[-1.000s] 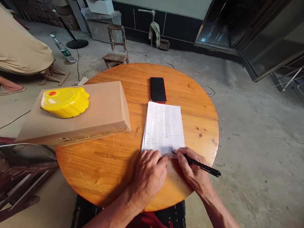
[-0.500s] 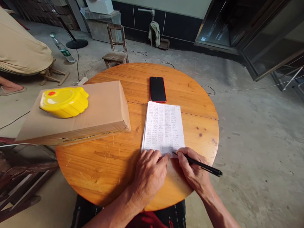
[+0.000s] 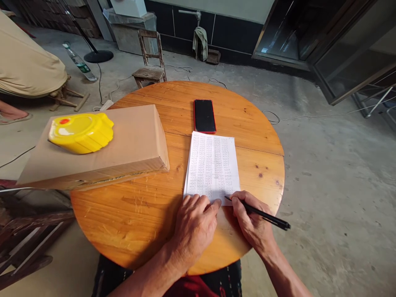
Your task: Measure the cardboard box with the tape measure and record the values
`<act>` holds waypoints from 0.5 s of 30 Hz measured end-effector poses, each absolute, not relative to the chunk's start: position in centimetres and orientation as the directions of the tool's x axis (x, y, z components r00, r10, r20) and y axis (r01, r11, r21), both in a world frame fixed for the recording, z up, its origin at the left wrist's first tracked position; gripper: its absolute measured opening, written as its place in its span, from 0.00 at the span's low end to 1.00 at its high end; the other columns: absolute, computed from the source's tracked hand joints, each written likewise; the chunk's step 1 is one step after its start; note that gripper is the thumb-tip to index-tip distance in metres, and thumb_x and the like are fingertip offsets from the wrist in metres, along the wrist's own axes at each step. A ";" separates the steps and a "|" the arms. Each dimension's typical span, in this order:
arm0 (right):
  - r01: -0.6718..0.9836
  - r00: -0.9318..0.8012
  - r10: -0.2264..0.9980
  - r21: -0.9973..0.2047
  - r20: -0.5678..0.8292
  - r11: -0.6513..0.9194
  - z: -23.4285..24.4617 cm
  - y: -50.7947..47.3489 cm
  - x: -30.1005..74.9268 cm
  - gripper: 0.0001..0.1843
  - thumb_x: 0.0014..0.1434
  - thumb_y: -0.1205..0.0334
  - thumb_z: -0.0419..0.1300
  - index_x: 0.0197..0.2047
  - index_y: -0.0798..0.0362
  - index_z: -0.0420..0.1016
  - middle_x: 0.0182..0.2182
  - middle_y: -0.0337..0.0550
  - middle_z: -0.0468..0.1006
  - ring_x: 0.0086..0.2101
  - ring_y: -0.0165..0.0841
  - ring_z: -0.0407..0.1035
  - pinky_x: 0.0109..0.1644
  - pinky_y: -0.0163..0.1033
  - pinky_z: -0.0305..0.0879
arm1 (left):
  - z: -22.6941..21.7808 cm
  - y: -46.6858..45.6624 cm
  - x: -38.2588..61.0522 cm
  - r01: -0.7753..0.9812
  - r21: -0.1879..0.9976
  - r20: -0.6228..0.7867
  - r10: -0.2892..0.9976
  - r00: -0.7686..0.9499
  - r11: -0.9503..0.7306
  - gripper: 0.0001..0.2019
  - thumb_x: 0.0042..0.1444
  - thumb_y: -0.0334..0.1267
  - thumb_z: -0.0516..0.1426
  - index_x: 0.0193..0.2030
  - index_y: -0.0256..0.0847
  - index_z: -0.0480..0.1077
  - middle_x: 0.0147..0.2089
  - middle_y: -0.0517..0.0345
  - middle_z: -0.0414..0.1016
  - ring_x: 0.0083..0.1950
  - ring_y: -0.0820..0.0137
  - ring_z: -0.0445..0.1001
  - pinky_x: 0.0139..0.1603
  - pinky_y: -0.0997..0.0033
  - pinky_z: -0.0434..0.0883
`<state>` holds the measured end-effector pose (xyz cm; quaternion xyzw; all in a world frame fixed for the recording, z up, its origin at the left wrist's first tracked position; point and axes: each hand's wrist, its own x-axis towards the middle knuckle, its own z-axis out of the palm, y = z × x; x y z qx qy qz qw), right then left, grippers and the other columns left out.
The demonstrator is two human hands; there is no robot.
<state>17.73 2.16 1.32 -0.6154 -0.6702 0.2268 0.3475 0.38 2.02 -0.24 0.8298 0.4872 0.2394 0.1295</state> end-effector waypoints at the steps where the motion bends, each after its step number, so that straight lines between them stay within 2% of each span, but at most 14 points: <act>1: 0.664 -0.010 0.981 -0.732 0.196 0.153 1.3 2.2 17.7 0.10 0.65 0.62 0.53 0.33 0.52 0.73 0.23 0.37 0.75 0.24 0.29 0.70 0.29 0.32 0.65 | -0.2 2.0 0.4 0.745 0.449 0.274 0.870 0.411 -0.493 0.14 0.61 0.28 0.53 0.49 0.42 0.75 0.32 0.56 0.71 0.34 0.64 0.66 0.36 0.62 0.61; 5: 0.642 -0.047 0.977 -0.742 0.209 0.190 1.3 2.2 17.8 0.10 0.65 0.64 0.53 0.33 0.52 0.73 0.26 0.38 0.77 0.27 0.29 0.72 0.33 0.32 0.66 | -0.2 2.0 0.3 0.746 0.444 0.287 0.868 0.406 -0.496 0.14 0.61 0.28 0.53 0.49 0.41 0.75 0.31 0.56 0.71 0.33 0.64 0.66 0.35 0.62 0.60; 10: 0.630 -0.008 0.985 -0.765 0.170 0.137 1.1 2.2 17.9 0.10 0.65 0.62 0.54 0.34 0.53 0.73 0.24 0.36 0.75 0.24 0.28 0.70 0.30 0.31 0.65 | -0.3 2.0 0.4 0.745 0.440 0.294 0.864 0.409 -0.502 0.13 0.61 0.28 0.53 0.48 0.41 0.75 0.31 0.57 0.71 0.33 0.64 0.66 0.35 0.62 0.60; 15: 0.635 -0.038 0.978 -0.751 0.203 0.180 1.2 2.4 17.7 0.10 0.65 0.64 0.54 0.32 0.53 0.73 0.25 0.37 0.76 0.25 0.28 0.70 0.32 0.31 0.65 | -0.3 2.0 0.4 0.742 0.443 0.292 0.863 0.411 -0.503 0.13 0.61 0.28 0.53 0.48 0.41 0.75 0.31 0.56 0.71 0.33 0.65 0.66 0.35 0.62 0.60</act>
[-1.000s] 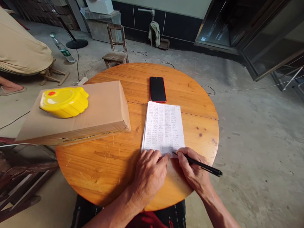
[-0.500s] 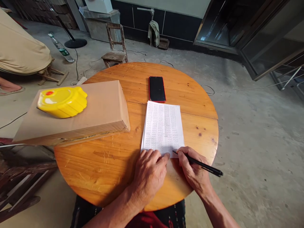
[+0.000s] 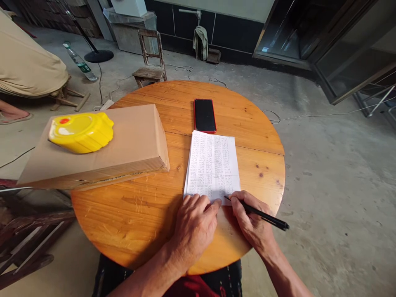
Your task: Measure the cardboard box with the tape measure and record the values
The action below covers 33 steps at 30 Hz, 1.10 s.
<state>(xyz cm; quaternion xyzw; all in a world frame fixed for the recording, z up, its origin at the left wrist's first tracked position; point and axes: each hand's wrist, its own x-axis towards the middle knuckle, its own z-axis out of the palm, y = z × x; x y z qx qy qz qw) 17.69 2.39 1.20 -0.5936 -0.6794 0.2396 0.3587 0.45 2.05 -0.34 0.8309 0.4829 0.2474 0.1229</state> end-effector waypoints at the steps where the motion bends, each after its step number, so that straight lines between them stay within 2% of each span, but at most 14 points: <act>1: 0.637 -0.045 0.977 -0.748 0.209 0.189 1.2 2.4 17.7 0.10 0.64 0.64 0.53 0.32 0.53 0.73 0.25 0.37 0.76 0.26 0.28 0.71 0.32 0.31 0.65 | -0.4 2.1 0.4 0.741 0.444 0.294 0.863 0.410 -0.504 0.13 0.61 0.28 0.53 0.48 0.41 0.75 0.31 0.56 0.71 0.33 0.65 0.66 0.35 0.62 0.60; 13: 0.616 0.063 0.989 -0.785 0.135 0.068 0.9 1.9 18.2 0.13 0.65 0.58 0.53 0.32 0.52 0.73 0.21 0.35 0.74 0.21 0.27 0.68 0.27 0.31 0.63 | -0.3 2.0 0.4 0.732 0.458 0.300 0.862 0.408 -0.505 0.14 0.61 0.28 0.53 0.48 0.42 0.75 0.31 0.56 0.71 0.33 0.64 0.66 0.35 0.62 0.60; 33: 0.618 0.037 0.988 -0.780 0.148 0.093 1.0 2.2 18.0 0.11 0.65 0.60 0.53 0.33 0.52 0.73 0.22 0.35 0.73 0.21 0.27 0.66 0.26 0.31 0.62 | -0.2 2.1 0.4 0.735 0.454 0.308 0.862 0.402 -0.504 0.13 0.61 0.28 0.53 0.48 0.42 0.76 0.31 0.56 0.71 0.33 0.65 0.65 0.35 0.63 0.60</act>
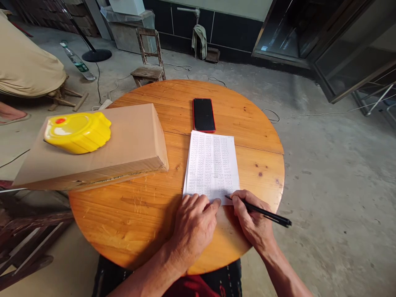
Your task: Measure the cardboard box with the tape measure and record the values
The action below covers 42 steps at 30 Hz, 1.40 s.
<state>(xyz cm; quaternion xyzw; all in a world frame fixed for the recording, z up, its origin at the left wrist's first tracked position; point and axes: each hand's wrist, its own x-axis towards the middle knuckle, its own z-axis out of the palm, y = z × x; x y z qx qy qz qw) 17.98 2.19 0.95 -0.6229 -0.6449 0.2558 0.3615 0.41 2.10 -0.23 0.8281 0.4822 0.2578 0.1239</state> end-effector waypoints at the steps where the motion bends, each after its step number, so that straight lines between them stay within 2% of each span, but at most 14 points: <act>1: 0.624 0.035 0.988 -0.776 0.152 0.097 1.0 2.2 18.0 0.12 0.65 0.60 0.53 0.32 0.52 0.73 0.22 0.36 0.74 0.21 0.27 0.66 0.26 0.31 0.62 | -0.2 2.1 0.4 0.735 0.455 0.306 0.863 0.401 -0.503 0.13 0.61 0.28 0.53 0.48 0.42 0.76 0.30 0.56 0.71 0.32 0.65 0.65 0.35 0.63 0.60; 12: 0.692 0.045 0.989 -0.718 0.140 0.070 1.2 1.9 17.9 0.13 0.65 0.58 0.52 0.33 0.52 0.74 0.22 0.37 0.75 0.23 0.29 0.69 0.28 0.33 0.64 | -0.1 2.1 0.4 0.734 0.457 0.298 0.864 0.407 -0.503 0.13 0.61 0.28 0.54 0.48 0.42 0.76 0.31 0.56 0.71 0.33 0.65 0.66 0.35 0.63 0.61; 24: 0.664 0.026 0.988 -0.741 0.152 0.097 1.2 2.2 17.9 0.12 0.64 0.60 0.53 0.31 0.52 0.74 0.22 0.36 0.75 0.23 0.29 0.69 0.29 0.33 0.65 | -0.3 2.1 0.4 0.738 0.451 0.304 0.864 0.402 -0.502 0.14 0.61 0.28 0.53 0.49 0.43 0.75 0.31 0.57 0.71 0.33 0.65 0.66 0.35 0.63 0.62; 27: 0.601 0.058 0.992 -0.797 0.109 0.052 0.9 1.9 18.2 0.12 0.64 0.58 0.55 0.32 0.52 0.75 0.21 0.36 0.74 0.22 0.30 0.69 0.29 0.34 0.65 | -0.3 2.1 0.3 0.741 0.447 0.297 0.865 0.405 -0.501 0.14 0.61 0.28 0.53 0.48 0.43 0.75 0.31 0.56 0.71 0.33 0.65 0.66 0.35 0.63 0.62; 31: 0.444 0.223 0.970 -0.896 0.101 -0.008 0.3 1.4 18.4 0.10 0.64 0.57 0.57 0.35 0.52 0.75 0.18 0.33 0.71 0.20 0.29 0.65 0.27 0.34 0.63 | -0.2 2.1 0.3 0.740 0.446 0.301 0.863 0.405 -0.503 0.13 0.61 0.28 0.53 0.48 0.42 0.75 0.31 0.56 0.71 0.33 0.65 0.66 0.35 0.62 0.63; 36: 0.352 0.360 0.920 -0.936 0.152 0.017 -0.3 1.4 18.2 0.07 0.64 0.57 0.59 0.37 0.51 0.75 0.22 0.35 0.72 0.22 0.29 0.66 0.27 0.35 0.64 | -0.3 2.1 0.4 0.737 0.440 0.322 0.856 0.405 -0.514 0.13 0.61 0.28 0.53 0.47 0.43 0.75 0.31 0.56 0.70 0.33 0.66 0.66 0.35 0.63 0.62; 42: 0.437 0.381 0.890 -0.897 0.251 0.066 -0.5 1.7 18.4 0.07 0.63 0.59 0.60 0.44 0.48 0.77 0.34 0.40 0.78 0.32 0.33 0.73 0.39 0.39 0.70 | -0.5 2.0 0.3 0.732 0.447 0.313 0.857 0.410 -0.514 0.11 0.63 0.29 0.52 0.44 0.41 0.75 0.30 0.57 0.71 0.33 0.66 0.67 0.36 0.63 0.61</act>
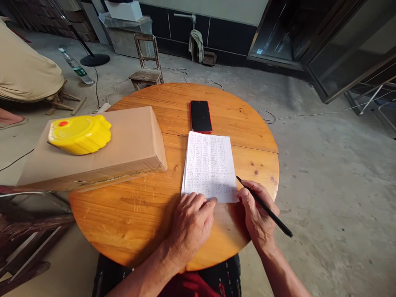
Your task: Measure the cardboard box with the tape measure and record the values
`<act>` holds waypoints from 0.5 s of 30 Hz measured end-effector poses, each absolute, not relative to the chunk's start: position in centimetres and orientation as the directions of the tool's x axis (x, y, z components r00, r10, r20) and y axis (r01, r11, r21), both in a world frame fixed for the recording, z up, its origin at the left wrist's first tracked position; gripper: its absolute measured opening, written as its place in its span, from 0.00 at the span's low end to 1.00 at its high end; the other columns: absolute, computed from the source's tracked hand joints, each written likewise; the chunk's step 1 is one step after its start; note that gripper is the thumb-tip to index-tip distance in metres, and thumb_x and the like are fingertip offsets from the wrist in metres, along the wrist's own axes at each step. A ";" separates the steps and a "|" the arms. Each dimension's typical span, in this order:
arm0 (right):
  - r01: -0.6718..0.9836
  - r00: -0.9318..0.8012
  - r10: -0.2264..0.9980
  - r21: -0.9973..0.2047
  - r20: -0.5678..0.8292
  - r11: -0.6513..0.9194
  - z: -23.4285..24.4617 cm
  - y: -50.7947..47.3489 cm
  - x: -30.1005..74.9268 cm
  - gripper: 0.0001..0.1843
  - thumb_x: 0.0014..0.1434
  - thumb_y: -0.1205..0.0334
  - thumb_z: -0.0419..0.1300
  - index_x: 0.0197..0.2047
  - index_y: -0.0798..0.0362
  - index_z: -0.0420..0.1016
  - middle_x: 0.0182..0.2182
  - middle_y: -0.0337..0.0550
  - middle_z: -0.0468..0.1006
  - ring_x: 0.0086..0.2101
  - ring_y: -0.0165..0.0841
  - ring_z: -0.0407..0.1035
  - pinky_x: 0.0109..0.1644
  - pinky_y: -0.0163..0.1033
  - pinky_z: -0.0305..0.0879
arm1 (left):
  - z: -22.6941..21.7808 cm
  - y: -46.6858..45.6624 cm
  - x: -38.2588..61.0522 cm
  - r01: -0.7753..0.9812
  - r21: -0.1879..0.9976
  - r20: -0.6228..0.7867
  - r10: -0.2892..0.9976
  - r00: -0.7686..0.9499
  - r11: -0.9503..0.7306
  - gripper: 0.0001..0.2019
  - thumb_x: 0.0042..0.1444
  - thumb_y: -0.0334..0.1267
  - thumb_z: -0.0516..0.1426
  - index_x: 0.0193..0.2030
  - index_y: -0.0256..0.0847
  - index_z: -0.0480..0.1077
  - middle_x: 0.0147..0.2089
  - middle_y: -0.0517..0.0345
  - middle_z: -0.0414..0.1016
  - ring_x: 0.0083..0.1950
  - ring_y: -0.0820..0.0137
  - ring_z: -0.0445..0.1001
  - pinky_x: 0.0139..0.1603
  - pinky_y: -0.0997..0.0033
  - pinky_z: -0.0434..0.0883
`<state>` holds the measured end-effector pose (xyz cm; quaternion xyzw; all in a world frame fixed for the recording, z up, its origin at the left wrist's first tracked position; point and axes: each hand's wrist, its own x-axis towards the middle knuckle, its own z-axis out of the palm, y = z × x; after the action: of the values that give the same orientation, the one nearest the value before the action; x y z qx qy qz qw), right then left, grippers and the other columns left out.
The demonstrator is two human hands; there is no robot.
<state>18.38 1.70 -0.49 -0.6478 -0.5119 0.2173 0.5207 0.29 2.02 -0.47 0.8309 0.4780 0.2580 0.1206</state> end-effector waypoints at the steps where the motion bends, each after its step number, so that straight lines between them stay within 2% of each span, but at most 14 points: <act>1: 0.468 0.375 0.889 -0.881 0.265 0.065 -0.5 1.8 18.4 0.08 0.63 0.59 0.60 0.45 0.48 0.77 0.36 0.42 0.79 0.35 0.34 0.74 0.42 0.40 0.70 | -0.5 2.0 0.3 0.733 0.448 0.314 0.857 0.408 -0.513 0.11 0.63 0.29 0.52 0.44 0.41 0.75 0.30 0.57 0.71 0.33 0.66 0.67 0.36 0.63 0.61; 9: 0.651 0.215 0.888 -0.738 0.407 0.180 -0.5 2.1 18.1 0.12 0.66 0.61 0.54 0.51 0.48 0.72 0.45 0.46 0.79 0.45 0.38 0.73 0.48 0.45 0.69 | -0.6 1.9 0.3 0.739 0.432 0.355 0.850 0.388 -0.518 0.11 0.61 0.27 0.52 0.40 0.40 0.75 0.30 0.57 0.72 0.34 0.66 0.69 0.37 0.65 0.63; 13: 0.775 0.058 0.890 -0.582 0.452 0.245 0.8 2.5 18.6 0.16 0.66 0.65 0.52 0.55 0.47 0.70 0.49 0.46 0.78 0.49 0.40 0.72 0.53 0.48 0.65 | -0.6 1.9 0.3 0.741 0.430 0.367 0.849 0.379 -0.516 0.11 0.60 0.26 0.53 0.39 0.41 0.77 0.29 0.57 0.72 0.34 0.66 0.69 0.36 0.65 0.63; 15: 0.828 -0.094 0.901 -0.469 0.424 0.307 1.6 3.0 18.8 0.20 0.65 0.68 0.51 0.58 0.48 0.69 0.50 0.48 0.78 0.50 0.42 0.71 0.52 0.49 0.64 | -0.6 1.8 0.2 0.742 0.424 0.372 0.847 0.380 -0.519 0.12 0.59 0.25 0.54 0.40 0.42 0.77 0.30 0.57 0.72 0.35 0.66 0.70 0.36 0.65 0.63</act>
<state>18.81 3.02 1.57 -0.5859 -0.7376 0.0550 0.3311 0.21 1.82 -0.55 0.8254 0.4813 0.2800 0.0934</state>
